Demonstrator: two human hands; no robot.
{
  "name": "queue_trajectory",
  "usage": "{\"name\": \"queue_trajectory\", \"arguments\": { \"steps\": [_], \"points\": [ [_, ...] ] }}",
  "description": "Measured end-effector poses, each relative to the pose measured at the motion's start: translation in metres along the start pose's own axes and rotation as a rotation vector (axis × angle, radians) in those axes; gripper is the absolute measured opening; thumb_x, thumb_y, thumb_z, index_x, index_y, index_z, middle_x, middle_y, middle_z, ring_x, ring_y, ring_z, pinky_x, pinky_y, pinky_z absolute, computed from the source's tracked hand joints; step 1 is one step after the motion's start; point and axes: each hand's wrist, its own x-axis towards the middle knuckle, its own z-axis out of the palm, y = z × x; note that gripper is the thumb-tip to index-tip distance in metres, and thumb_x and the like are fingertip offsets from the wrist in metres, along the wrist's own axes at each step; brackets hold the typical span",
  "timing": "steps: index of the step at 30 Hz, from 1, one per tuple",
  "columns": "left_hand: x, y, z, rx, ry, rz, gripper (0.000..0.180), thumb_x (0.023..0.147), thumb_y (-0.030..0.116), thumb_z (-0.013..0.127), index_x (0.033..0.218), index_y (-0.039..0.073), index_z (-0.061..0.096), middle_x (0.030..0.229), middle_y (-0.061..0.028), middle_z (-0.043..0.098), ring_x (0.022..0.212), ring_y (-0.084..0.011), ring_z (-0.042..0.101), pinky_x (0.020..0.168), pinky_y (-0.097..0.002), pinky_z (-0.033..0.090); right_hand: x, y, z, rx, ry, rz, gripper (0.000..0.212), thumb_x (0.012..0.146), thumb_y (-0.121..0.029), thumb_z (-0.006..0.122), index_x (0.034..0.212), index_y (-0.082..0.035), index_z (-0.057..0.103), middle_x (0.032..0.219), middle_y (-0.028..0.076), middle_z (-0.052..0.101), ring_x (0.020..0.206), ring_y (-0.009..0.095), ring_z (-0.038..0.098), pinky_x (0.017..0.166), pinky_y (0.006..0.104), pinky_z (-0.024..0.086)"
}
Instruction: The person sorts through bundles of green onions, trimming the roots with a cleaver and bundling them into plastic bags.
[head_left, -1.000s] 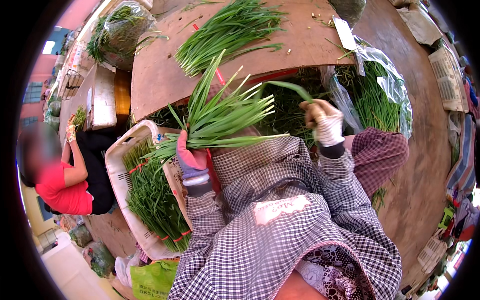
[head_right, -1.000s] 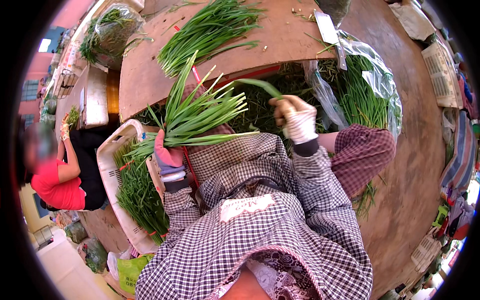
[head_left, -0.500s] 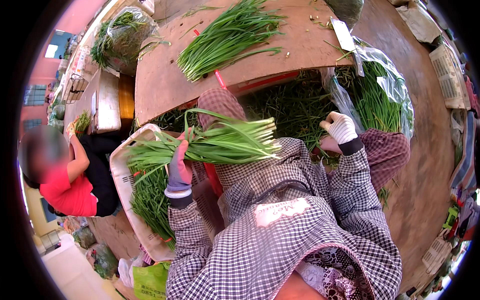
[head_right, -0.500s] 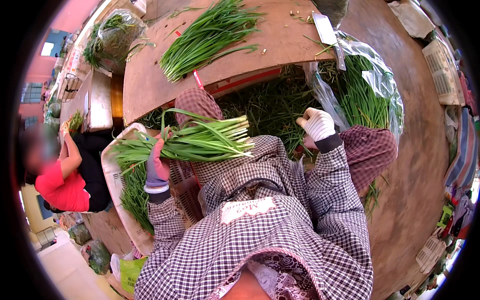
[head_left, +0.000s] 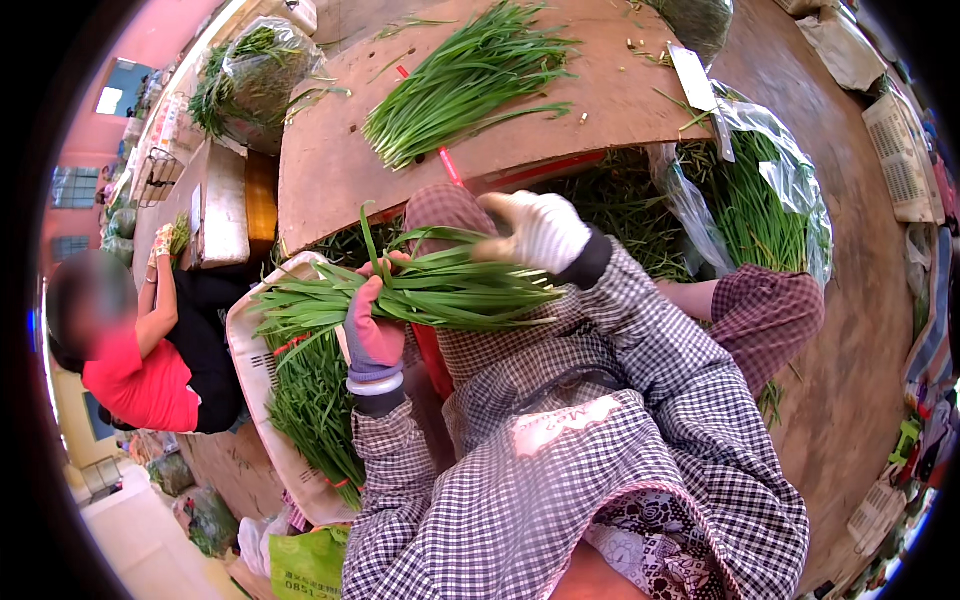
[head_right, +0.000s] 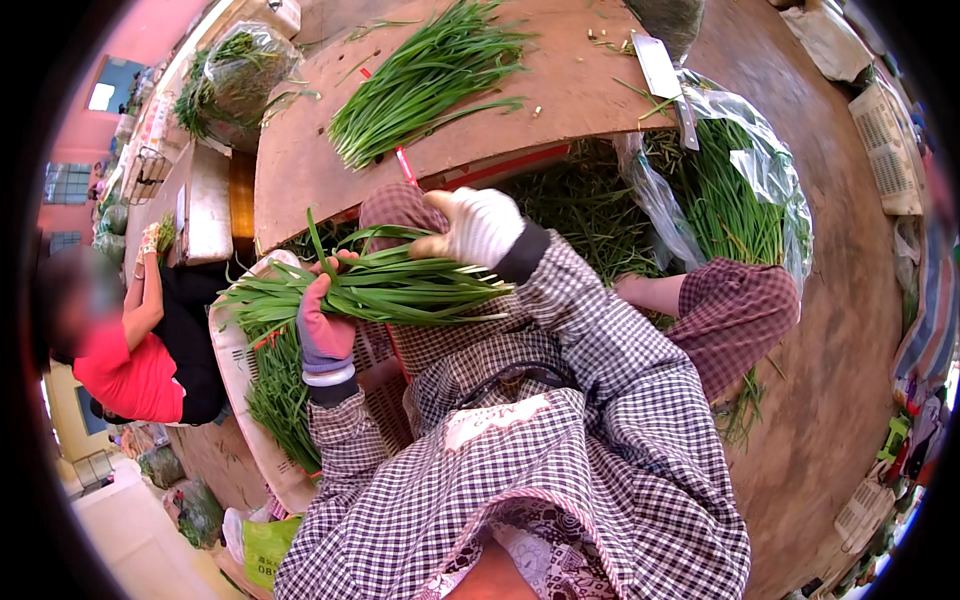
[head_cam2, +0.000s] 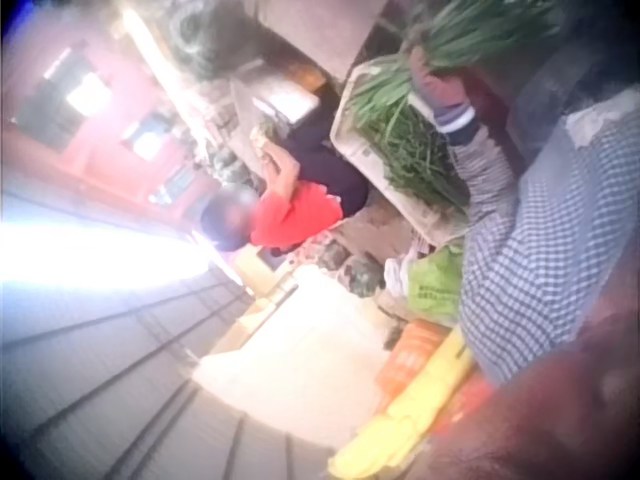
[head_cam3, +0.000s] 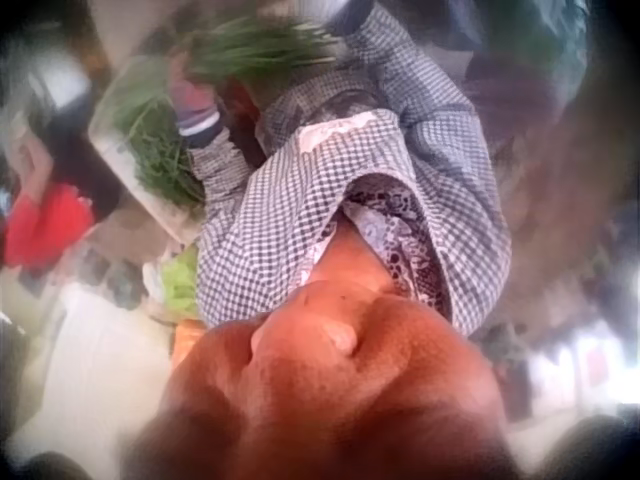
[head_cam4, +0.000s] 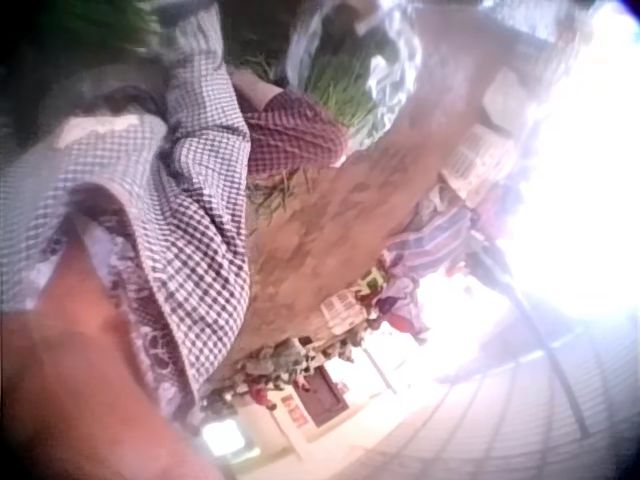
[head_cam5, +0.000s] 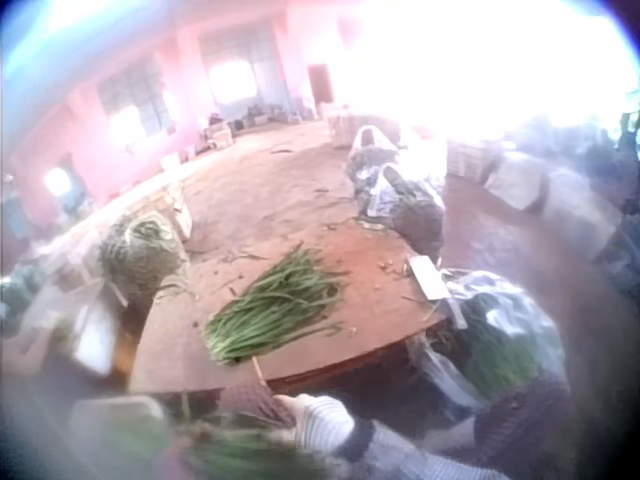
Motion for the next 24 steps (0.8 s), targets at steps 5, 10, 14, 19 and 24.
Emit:
{"name": "queue_trajectory", "arguments": {
  "steps": [5, 10, 14, 19, 24],
  "points": [
    [0.009, -0.007, 0.013, -0.088, -0.031, 0.089, 0.021, 0.091, 0.011, 0.051, 0.109, 0.002, 0.058, 0.118, -0.0146, 0.059, 0.118, -0.0299, 0.052, 0.106, -0.0471, 0.038, -0.007, -0.031, 0.028, 0.088, -0.241, 0.042, 0.093, 0.054, -0.055, 0.081, 0.127, -0.006, 0.051, 0.108, 0.022, 0.060, 0.099, 0.038, 0.061, 0.082, 0.0431, 0.050],
    [0.035, -0.015, 0.073, -0.203, -0.099, 0.129, 0.035, 0.091, 0.011, 0.053, 0.124, -0.002, 0.053, 0.125, -0.0138, 0.057, 0.120, -0.0254, 0.051, 0.109, -0.0451, 0.034, -0.019, -0.027, 0.052, 0.229, -0.074, -0.035, 0.079, 0.059, -0.041, 0.084, 0.123, -0.005, 0.054, 0.094, 0.017, 0.065, 0.087, 0.031, 0.066, 0.074, 0.0358, 0.053],
    [0.041, -0.016, 0.149, 0.126, -0.198, 0.359, 0.052, 0.089, 0.015, 0.058, 0.134, -0.005, 0.042, 0.135, -0.0131, 0.049, 0.124, -0.0236, 0.048, 0.108, -0.0394, 0.034, -0.021, -0.016, 0.025, 0.797, 0.232, 0.115, 0.036, 0.072, -0.013, 0.075, 0.104, 0.000, 0.065, 0.090, 0.007, 0.071, 0.078, 0.008, 0.065, 0.069, 0.0274, 0.054],
    [0.034, -0.013, 0.145, 0.360, -0.184, 0.437, 0.054, 0.087, 0.008, 0.058, 0.136, -0.004, 0.040, 0.133, -0.0128, 0.049, 0.121, -0.0211, 0.050, 0.105, -0.0386, 0.039, -0.032, 0.024, -0.051, 1.050, 0.336, 0.499, 0.016, 0.073, -0.009, 0.069, 0.082, 0.004, 0.069, 0.070, 0.011, 0.069, 0.059, 0.017, 0.066, 0.056, 0.0286, 0.053],
    [0.015, -0.047, 0.113, 0.428, -0.180, 0.242, 0.046, 0.086, 0.000, 0.055, 0.130, -0.005, 0.046, 0.130, -0.0143, 0.052, 0.119, -0.0222, 0.052, 0.101, -0.0365, 0.043, -0.043, 0.050, -0.080, 1.071, 0.470, 0.465, 0.013, 0.078, -0.006, 0.065, 0.082, 0.006, 0.067, 0.072, 0.013, 0.069, 0.060, 0.019, 0.067, 0.053, 0.0289, 0.053]
  ]
}}
